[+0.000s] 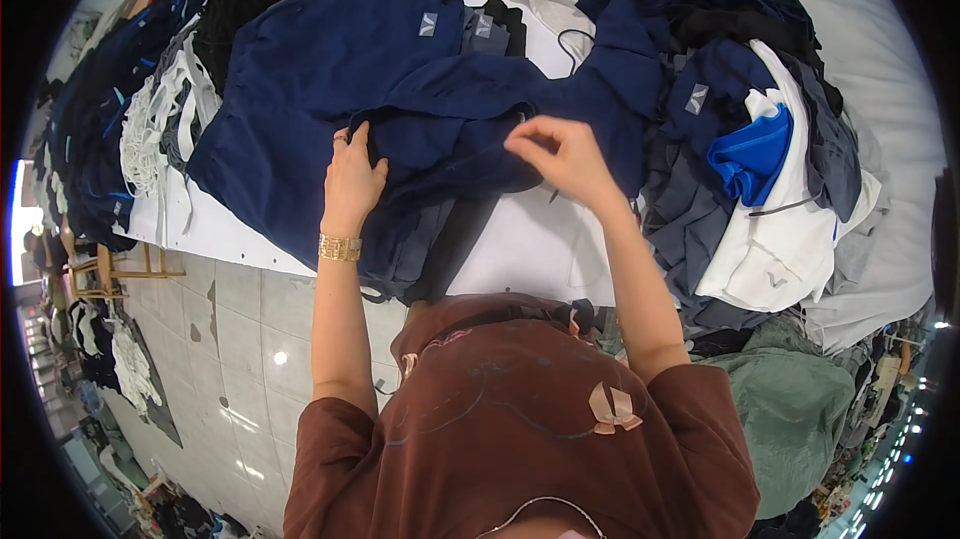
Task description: Inspecting and sorting various garments on a large work table in a textile environment.
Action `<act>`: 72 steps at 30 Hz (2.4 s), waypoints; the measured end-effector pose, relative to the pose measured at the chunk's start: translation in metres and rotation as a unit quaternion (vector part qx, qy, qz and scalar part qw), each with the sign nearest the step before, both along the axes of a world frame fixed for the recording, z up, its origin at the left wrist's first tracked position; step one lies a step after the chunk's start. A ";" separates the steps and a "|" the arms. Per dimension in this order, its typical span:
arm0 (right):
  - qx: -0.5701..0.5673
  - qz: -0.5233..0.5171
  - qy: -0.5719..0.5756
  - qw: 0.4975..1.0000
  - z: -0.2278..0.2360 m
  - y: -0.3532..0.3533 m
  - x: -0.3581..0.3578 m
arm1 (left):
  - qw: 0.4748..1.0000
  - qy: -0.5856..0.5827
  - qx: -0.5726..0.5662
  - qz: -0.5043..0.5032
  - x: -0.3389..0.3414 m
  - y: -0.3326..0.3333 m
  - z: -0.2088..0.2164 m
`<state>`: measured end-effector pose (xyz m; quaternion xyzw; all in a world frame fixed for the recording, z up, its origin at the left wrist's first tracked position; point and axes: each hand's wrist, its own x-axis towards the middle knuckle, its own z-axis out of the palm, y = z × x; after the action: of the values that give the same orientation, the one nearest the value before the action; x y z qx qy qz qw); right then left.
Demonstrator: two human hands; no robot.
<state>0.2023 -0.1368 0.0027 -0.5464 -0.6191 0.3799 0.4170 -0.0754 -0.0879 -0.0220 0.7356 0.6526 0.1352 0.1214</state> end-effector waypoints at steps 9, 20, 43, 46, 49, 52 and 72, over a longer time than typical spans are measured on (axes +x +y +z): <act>0.060 0.160 0.133 0.976 0.021 0.060 -0.083 | 0.994 -0.069 0.080 -0.018 0.001 -0.008 0.001; 0.084 0.005 -0.094 0.992 -0.094 0.084 -0.028 | 0.972 -0.150 0.181 -0.003 0.000 0.003 0.056; 0.220 -0.028 -0.561 0.797 0.046 0.010 0.074 | 0.975 -0.096 0.186 -0.070 0.037 0.021 0.067; 0.146 0.001 -0.578 0.803 -0.001 0.025 0.087 | 0.992 -0.089 0.064 -0.062 0.053 0.032 0.030; 0.073 0.032 -0.580 0.811 -0.023 0.029 0.092 | 0.992 -0.075 0.062 -0.078 0.065 0.042 0.004; 0.083 0.019 -0.579 0.811 -0.030 0.025 0.098 | 0.992 -0.076 0.062 -0.082 0.073 0.047 0.001; 0.576 -0.102 -0.500 0.639 0.203 0.066 0.138 | 0.859 -0.085 0.471 -0.183 0.020 0.087 0.235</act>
<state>0.3400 -0.0708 0.2058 -0.3620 -0.7672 -0.4290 0.3103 -0.0552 -0.0006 0.2134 0.7970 0.3517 0.4635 -0.1621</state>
